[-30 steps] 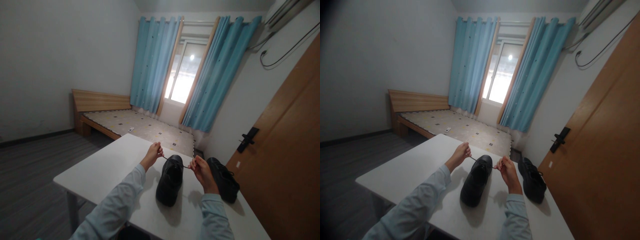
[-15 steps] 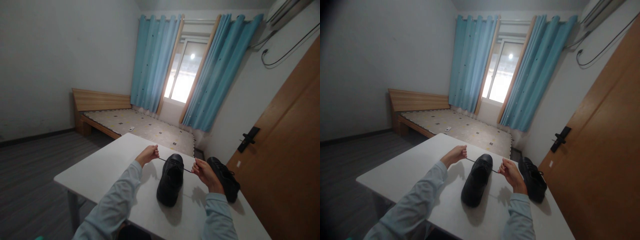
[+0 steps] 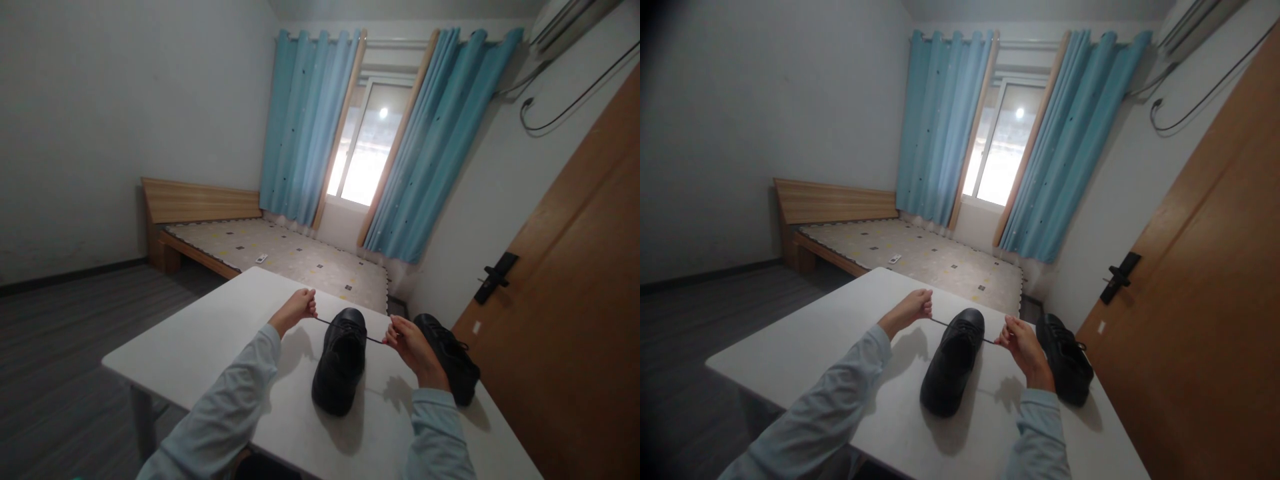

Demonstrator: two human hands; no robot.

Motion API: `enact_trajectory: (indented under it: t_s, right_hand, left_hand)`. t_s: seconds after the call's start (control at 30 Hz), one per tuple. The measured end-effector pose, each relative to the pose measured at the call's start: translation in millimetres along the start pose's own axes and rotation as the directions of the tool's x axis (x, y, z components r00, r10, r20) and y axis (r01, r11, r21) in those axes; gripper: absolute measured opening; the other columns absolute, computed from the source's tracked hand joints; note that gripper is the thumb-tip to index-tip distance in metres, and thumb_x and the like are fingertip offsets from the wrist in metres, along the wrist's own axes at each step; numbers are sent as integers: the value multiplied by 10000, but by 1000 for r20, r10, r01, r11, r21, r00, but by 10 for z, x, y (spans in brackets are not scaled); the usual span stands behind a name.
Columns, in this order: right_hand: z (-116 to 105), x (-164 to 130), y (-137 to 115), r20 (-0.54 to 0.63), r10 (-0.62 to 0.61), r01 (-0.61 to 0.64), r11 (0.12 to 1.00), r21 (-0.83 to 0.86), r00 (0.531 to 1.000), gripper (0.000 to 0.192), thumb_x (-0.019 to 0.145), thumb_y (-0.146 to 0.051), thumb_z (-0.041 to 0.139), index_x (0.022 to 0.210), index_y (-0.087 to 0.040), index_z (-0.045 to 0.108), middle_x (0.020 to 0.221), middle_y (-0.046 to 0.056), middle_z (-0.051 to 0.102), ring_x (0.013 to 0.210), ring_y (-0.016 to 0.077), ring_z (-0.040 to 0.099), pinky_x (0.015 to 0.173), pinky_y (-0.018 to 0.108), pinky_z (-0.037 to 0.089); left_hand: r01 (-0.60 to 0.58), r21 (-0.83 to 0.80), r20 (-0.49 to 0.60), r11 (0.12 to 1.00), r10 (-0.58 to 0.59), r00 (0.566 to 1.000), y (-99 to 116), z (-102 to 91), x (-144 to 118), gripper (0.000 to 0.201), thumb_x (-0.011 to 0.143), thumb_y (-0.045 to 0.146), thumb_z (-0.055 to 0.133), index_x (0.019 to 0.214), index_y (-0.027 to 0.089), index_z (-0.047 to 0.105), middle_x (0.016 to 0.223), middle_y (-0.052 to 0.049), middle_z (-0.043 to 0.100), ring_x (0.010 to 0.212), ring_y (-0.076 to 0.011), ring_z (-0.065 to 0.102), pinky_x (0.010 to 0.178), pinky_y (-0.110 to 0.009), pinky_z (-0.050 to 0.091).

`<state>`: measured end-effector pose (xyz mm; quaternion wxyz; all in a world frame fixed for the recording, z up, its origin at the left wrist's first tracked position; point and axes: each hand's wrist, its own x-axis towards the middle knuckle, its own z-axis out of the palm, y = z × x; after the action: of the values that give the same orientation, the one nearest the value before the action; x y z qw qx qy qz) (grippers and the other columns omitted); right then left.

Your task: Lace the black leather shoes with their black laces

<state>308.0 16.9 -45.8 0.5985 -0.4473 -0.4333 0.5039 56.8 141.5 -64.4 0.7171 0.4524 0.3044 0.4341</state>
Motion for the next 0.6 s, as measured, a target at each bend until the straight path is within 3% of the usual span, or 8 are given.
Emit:
enact_trajectory:
  t_s: [0.13, 0.23, 0.33, 0.47, 0.6]
  right_hand:
    - [113, 12, -44, -103, -137, 123, 984, -128, 985, 389, 648, -450, 719, 585, -195, 432, 487, -65, 490, 441, 84, 469, 563, 297, 493]
    - [211, 59, -43, -168, -253, 184, 921, -343, 953, 404, 621, -495, 715, 637, -207, 434, 509, -58, 510, 459, 110, 495, 524, 300, 489]
    - [310, 85, -35, -140, -404, 247, 762, -598, 904, 377, 639, -516, 688, 701, -194, 501, 632, -7, 571, 578, 151, 553, 552, 299, 479]
    - [430, 41, -41, 69, -395, 292, 540, -789, 916, 300, 744, -471, 613, 721, -173, 589, 724, 34, 622, 669, 163, 555, 614, 283, 436]
    - [495, -3, -41, 215, -247, 312, 484, -818, 945, 289, 739, -450, 632, 689, -166, 606, 674, 11, 613, 618, 140, 515, 563, 250, 387]
  left_hand:
    - [-214, 262, 79, 941, 200, 977, 0, 59, 3, 296, 829, 403, 507, 692, 183, 364, 480, 95, 389, 379, -53, 393, 444, -218, 450]
    - [-357, 486, 132, 797, 337, 932, -12, 110, -18, 275, 803, 437, 521, 786, 176, 435, 577, 61, 468, 423, -71, 449, 415, -202, 420]
    - [-488, 629, 204, 605, 477, 855, -18, 161, -63, 315, 755, 406, 603, 951, 182, 499, 804, -1, 555, 588, -93, 528, 503, -209, 447]
    - [-605, 666, 424, 437, 445, 789, -10, 217, -129, 237, 748, 374, 639, 870, 174, 607, 862, -28, 603, 754, -126, 550, 658, -229, 451]
    - [-642, 646, 530, 414, 362, 767, -14, 243, -164, 168, 722, 320, 680, 750, 160, 639, 773, -5, 625, 726, -115, 545, 662, -210, 426]
